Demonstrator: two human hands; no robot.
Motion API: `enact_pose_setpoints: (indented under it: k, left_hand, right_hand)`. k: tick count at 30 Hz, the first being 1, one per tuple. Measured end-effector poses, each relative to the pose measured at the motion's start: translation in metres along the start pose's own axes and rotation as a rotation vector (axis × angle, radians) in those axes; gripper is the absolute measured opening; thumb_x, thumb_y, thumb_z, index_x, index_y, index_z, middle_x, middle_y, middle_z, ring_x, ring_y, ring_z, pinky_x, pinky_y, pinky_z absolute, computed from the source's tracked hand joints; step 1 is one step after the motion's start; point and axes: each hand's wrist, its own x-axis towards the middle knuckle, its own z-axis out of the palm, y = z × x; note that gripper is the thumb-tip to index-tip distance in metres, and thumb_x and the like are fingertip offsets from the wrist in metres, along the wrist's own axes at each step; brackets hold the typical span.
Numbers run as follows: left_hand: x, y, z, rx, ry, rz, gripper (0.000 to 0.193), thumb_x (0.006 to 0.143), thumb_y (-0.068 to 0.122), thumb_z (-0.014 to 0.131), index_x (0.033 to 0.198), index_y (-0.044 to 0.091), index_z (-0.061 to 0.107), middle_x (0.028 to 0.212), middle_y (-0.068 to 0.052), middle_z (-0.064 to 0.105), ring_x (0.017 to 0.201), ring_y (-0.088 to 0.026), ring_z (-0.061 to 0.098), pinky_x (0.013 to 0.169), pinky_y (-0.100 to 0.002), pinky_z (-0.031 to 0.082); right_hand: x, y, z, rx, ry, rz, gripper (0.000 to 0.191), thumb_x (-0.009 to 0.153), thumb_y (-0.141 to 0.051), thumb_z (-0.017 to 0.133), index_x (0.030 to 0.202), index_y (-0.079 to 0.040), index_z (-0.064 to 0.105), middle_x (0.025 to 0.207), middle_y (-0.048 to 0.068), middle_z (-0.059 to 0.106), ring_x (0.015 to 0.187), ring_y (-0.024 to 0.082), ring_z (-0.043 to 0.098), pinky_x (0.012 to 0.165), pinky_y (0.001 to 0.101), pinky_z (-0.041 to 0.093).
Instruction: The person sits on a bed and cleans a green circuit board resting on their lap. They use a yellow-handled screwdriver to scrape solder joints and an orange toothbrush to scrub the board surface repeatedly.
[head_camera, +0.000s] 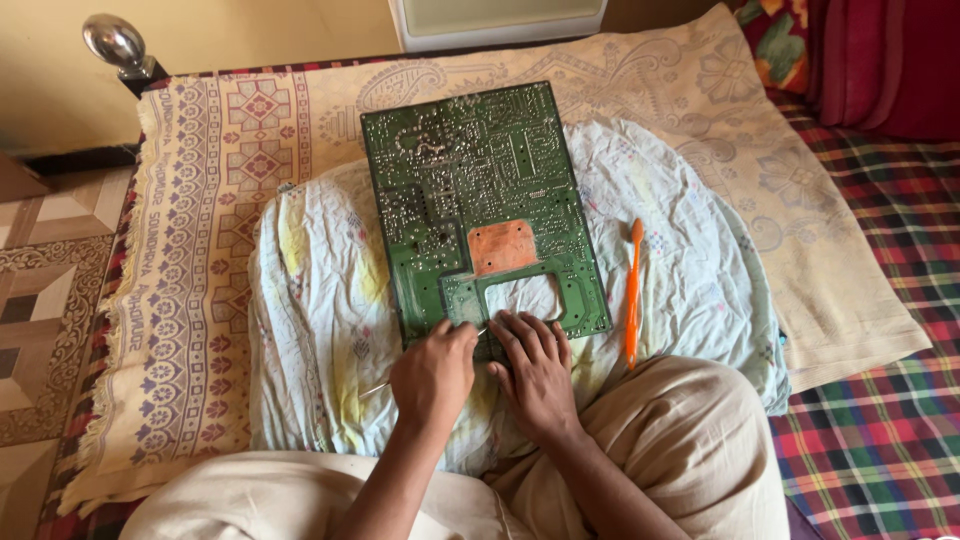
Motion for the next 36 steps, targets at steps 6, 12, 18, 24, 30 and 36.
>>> enact_pose_setpoints:
  k: [6,12,18,24,30,36]
  left_hand:
    - [-0.022,-0.02,0.0,0.022,0.025,0.03,0.013,0.09,0.019,0.066,0.097,0.016,0.076,0.093,-0.007,0.073,0.077,-0.029,0.072,0.064,-0.042,0.056]
    - [-0.008,-0.031,-0.006,0.118,0.048,-0.009,0.025,0.086,0.016,0.068,0.108,0.021,0.079,0.096,-0.007,0.075,0.081,-0.028,0.073,0.068,-0.04,0.058]
    - [0.004,-0.017,-0.016,0.227,0.025,-0.032,0.013,0.09,0.012,0.065,0.096,0.017,0.075,0.1,-0.007,0.072,0.079,-0.03,0.075,0.061,-0.041,0.058]
    - [0.006,-0.009,-0.025,0.281,-0.027,-0.075,0.01,0.09,0.015,0.063,0.095,0.019,0.07,0.102,-0.006,0.072,0.08,-0.032,0.074,0.061,-0.044,0.058]
    - [-0.005,-0.011,-0.024,0.291,0.028,-0.054,0.009,0.087,0.017,0.065,0.093,0.018,0.071,0.113,-0.006,0.073,0.074,-0.033,0.074,0.056,-0.044,0.058]
    - [0.013,-0.014,-0.015,0.253,0.006,-0.141,0.01,0.096,0.024,0.063,0.097,0.021,0.072,0.108,-0.005,0.074,0.075,-0.032,0.074,0.058,-0.043,0.058]
  right_hand:
    - [0.002,-0.003,0.002,0.0,0.03,0.003,0.06,0.097,-0.038,0.058,0.148,-0.01,0.048,0.152,0.007,0.05,0.143,0.03,0.04,0.121,0.053,0.018]
    - [0.005,-0.006,0.001,-0.01,-0.006,0.026,0.06,0.095,-0.037,0.059,0.148,-0.01,0.047,0.15,0.007,0.051,0.142,0.029,0.04,0.12,0.0522,0.018]
    - [0.006,-0.011,0.001,0.024,0.003,0.045,0.06,0.095,-0.037,0.06,0.147,-0.011,0.048,0.149,0.007,0.052,0.142,0.029,0.041,0.12,0.0518,0.018]
    - [0.006,-0.011,0.0,0.05,0.02,0.025,0.059,0.095,-0.038,0.06,0.147,-0.011,0.049,0.15,0.008,0.052,0.142,0.029,0.041,0.121,0.0528,0.018]
    - [0.006,-0.012,0.001,0.054,0.021,0.04,0.059,0.096,-0.04,0.06,0.147,-0.011,0.049,0.149,0.007,0.052,0.141,0.029,0.041,0.12,0.0534,0.019]
    - [0.006,-0.012,-0.001,0.057,0.021,0.027,0.058,0.097,-0.038,0.058,0.147,-0.011,0.049,0.149,0.007,0.052,0.142,0.03,0.041,0.121,0.0537,0.019]
